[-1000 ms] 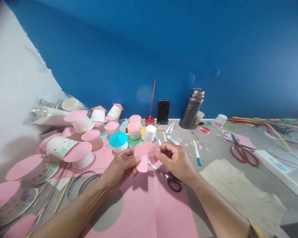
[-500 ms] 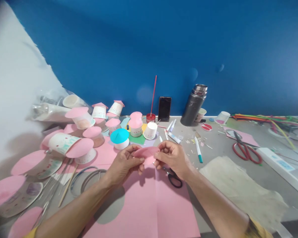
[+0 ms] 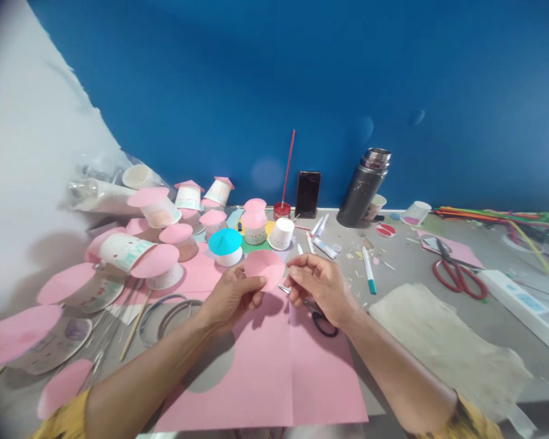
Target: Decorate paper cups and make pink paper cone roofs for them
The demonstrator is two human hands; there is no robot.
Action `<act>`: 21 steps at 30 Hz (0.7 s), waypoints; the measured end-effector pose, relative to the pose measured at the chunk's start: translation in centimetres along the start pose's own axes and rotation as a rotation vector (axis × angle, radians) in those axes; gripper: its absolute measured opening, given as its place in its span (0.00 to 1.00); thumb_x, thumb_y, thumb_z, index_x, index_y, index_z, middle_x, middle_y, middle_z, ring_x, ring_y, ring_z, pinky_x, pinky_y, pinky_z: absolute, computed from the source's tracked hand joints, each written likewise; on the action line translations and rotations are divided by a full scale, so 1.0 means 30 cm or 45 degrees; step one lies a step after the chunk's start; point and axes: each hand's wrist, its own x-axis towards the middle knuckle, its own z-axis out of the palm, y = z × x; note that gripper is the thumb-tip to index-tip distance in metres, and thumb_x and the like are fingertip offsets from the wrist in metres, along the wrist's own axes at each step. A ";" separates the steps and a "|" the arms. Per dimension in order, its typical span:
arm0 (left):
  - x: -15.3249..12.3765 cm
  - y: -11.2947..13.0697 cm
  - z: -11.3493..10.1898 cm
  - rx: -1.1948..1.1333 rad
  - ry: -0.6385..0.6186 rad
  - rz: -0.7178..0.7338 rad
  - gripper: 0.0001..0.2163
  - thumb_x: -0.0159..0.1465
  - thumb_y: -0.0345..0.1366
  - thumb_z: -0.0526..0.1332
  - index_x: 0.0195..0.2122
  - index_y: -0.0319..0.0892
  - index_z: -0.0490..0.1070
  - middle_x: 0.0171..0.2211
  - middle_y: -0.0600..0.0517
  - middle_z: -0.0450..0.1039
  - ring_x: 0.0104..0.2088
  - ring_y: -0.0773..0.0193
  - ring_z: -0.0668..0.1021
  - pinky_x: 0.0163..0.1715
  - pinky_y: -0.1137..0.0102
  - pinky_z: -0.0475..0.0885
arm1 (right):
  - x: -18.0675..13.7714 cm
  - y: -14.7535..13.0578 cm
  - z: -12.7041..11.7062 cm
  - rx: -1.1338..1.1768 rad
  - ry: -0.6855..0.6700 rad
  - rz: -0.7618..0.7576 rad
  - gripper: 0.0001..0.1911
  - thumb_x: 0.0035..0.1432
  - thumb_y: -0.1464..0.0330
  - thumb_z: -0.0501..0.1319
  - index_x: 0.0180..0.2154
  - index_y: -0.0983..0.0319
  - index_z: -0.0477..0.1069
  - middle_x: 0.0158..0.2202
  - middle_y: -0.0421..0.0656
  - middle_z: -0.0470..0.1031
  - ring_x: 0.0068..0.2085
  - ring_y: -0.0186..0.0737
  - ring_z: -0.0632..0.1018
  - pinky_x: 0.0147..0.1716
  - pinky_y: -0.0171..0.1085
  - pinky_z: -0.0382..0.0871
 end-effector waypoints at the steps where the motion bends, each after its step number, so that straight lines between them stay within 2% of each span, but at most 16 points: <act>1: 0.000 0.001 0.001 -0.011 0.019 0.001 0.12 0.53 0.33 0.71 0.37 0.38 0.72 0.19 0.59 0.68 0.17 0.74 0.68 0.17 0.78 0.62 | -0.001 0.001 0.000 -0.029 0.005 0.005 0.25 0.49 0.50 0.75 0.37 0.63 0.76 0.28 0.43 0.80 0.22 0.35 0.78 0.21 0.33 0.73; 4: -0.001 0.001 0.003 -0.015 0.035 0.009 0.11 0.52 0.33 0.71 0.35 0.39 0.71 0.20 0.59 0.67 0.18 0.73 0.69 0.18 0.77 0.63 | -0.008 0.006 0.004 -0.179 -0.036 0.019 0.25 0.52 0.47 0.72 0.32 0.63 0.76 0.28 0.45 0.81 0.21 0.34 0.75 0.17 0.31 0.65; 7: -0.004 -0.007 0.006 0.057 0.042 0.035 0.12 0.53 0.33 0.70 0.36 0.39 0.71 0.20 0.59 0.68 0.17 0.73 0.68 0.19 0.76 0.64 | -0.013 0.016 0.014 -0.359 -0.088 -0.042 0.24 0.57 0.49 0.69 0.26 0.63 0.75 0.24 0.44 0.80 0.19 0.31 0.71 0.16 0.30 0.58; 11: -0.015 -0.008 0.010 0.107 0.030 0.051 0.15 0.53 0.35 0.72 0.38 0.41 0.68 0.20 0.60 0.68 0.17 0.71 0.69 0.20 0.74 0.65 | -0.011 0.024 0.027 -0.527 -0.032 -0.102 0.19 0.59 0.56 0.67 0.22 0.61 0.73 0.15 0.39 0.72 0.17 0.30 0.67 0.19 0.31 0.57; 15: -0.026 0.001 0.012 0.035 -0.040 0.007 0.17 0.55 0.38 0.72 0.40 0.42 0.67 0.23 0.59 0.69 0.22 0.67 0.74 0.24 0.72 0.70 | -0.004 0.024 0.035 -0.446 0.043 -0.021 0.18 0.54 0.60 0.67 0.19 0.60 0.68 0.17 0.39 0.74 0.16 0.29 0.65 0.17 0.31 0.54; 18: -0.023 0.000 0.010 0.058 0.016 0.041 0.17 0.53 0.37 0.74 0.41 0.41 0.70 0.24 0.58 0.70 0.26 0.67 0.74 0.27 0.71 0.72 | -0.003 0.029 0.035 -0.451 0.042 -0.003 0.18 0.52 0.60 0.68 0.18 0.60 0.67 0.17 0.38 0.74 0.16 0.29 0.64 0.17 0.31 0.53; 21: -0.013 -0.005 0.008 0.060 0.061 0.013 0.16 0.51 0.33 0.74 0.39 0.39 0.73 0.26 0.55 0.72 0.27 0.67 0.74 0.27 0.72 0.70 | -0.005 0.032 0.026 -0.489 -0.020 -0.053 0.19 0.56 0.58 0.68 0.19 0.60 0.69 0.17 0.38 0.73 0.16 0.29 0.65 0.18 0.31 0.55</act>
